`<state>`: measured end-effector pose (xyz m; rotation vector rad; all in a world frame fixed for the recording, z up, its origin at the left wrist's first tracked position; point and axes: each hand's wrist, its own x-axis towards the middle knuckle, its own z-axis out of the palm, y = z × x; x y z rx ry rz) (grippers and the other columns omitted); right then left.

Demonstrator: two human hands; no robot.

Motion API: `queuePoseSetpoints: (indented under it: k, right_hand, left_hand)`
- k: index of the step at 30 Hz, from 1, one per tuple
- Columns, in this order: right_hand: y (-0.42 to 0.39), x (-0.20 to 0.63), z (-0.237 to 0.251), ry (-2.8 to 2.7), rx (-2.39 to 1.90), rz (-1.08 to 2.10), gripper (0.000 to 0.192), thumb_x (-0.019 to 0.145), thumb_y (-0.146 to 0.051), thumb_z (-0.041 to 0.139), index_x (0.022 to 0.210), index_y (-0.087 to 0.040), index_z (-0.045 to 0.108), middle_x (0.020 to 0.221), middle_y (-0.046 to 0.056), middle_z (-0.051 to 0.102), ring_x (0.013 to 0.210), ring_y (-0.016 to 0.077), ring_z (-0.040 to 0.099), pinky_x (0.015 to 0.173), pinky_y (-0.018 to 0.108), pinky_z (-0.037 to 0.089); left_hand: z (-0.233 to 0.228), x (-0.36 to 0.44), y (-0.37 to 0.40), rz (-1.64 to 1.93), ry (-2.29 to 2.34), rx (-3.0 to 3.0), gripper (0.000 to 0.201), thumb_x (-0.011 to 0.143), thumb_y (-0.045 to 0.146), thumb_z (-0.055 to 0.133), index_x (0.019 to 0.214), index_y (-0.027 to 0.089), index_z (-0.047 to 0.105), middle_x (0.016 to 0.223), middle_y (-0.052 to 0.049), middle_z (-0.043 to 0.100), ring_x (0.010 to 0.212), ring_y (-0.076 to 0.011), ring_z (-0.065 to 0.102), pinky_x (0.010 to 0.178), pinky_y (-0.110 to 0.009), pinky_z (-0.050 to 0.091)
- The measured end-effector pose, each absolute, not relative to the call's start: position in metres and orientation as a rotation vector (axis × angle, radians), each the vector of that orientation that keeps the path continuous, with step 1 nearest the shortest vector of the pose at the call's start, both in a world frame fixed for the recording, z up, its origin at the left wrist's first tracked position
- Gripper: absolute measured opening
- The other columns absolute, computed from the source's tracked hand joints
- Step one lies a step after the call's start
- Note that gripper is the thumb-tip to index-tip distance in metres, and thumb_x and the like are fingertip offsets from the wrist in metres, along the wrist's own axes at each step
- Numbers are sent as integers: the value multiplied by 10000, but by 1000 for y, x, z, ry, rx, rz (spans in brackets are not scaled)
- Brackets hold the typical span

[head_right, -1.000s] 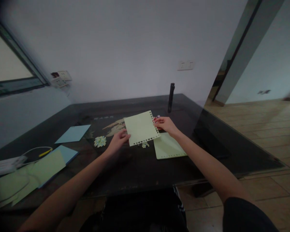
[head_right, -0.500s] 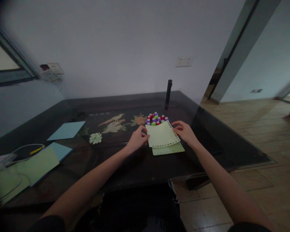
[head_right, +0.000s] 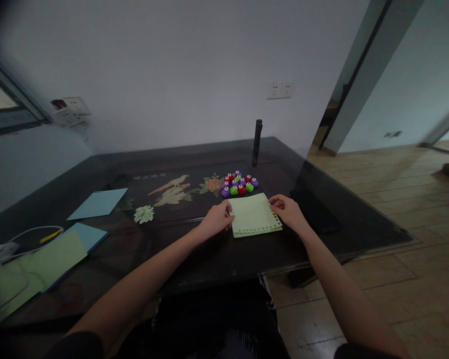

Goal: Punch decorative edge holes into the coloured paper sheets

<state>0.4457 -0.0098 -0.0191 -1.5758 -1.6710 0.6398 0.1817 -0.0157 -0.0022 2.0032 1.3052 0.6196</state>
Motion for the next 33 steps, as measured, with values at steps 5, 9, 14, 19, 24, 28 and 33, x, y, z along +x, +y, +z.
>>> queuePoseSetpoints:
  k: [5,9,14,19,24,28,33]
  right_hand:
    - [-10,446,-22,-1761,-1654,480,177,692,-284,605,839,-195,647,636,13,616,561,158,554,553,282,431]
    - [-10,447,-23,-1733,-1676,366,196,697,-280,613,869,-194,654,652,6,615,587,153,555,582,278,437]
    - [-8,448,-24,-1656,-1635,411,229,727,-264,589,935,-181,635,783,47,668,687,173,606,673,311,479]
    - [-10,448,-25,-1623,-1664,480,222,749,-261,567,947,-185,631,858,72,690,756,197,640,676,330,504]
    - [-16,443,-22,-1649,-1702,469,227,767,-253,549,967,-180,629,887,80,696,805,208,650,725,345,504]
    - [-19,440,-19,-1650,-1703,478,221,769,-243,543,964,-182,628,891,76,702,817,206,656,764,349,497]
    - [-19,439,-19,-1683,-1644,487,216,752,-215,540,947,-186,627,916,74,706,875,212,658,805,355,481]
  left_hand:
    - [0,177,-18,660,1374,2079,161,770,235,583,908,189,514,585,7,583,548,-165,566,632,-288,436]
    - [8,171,-25,860,1273,1877,221,763,172,565,979,182,518,824,-38,625,766,-165,591,764,-301,450]
    - [18,172,-45,954,1044,1117,325,840,250,515,1162,233,476,1389,-87,413,1245,-194,419,953,-345,408]
    - [21,176,-52,921,900,815,372,855,241,510,1219,275,444,1427,-62,392,1329,-192,335,1028,-395,356]
    - [22,177,-50,925,831,734,403,849,214,523,1236,256,420,1402,-85,431,1323,-188,354,1031,-403,367]
    - [25,178,-49,905,828,719,420,853,203,513,1256,255,407,1395,-88,443,1317,-183,371,1048,-413,349]
    - [26,179,-50,887,821,736,448,860,192,502,1287,252,380,1426,-86,409,1324,-180,361,1068,-423,322]
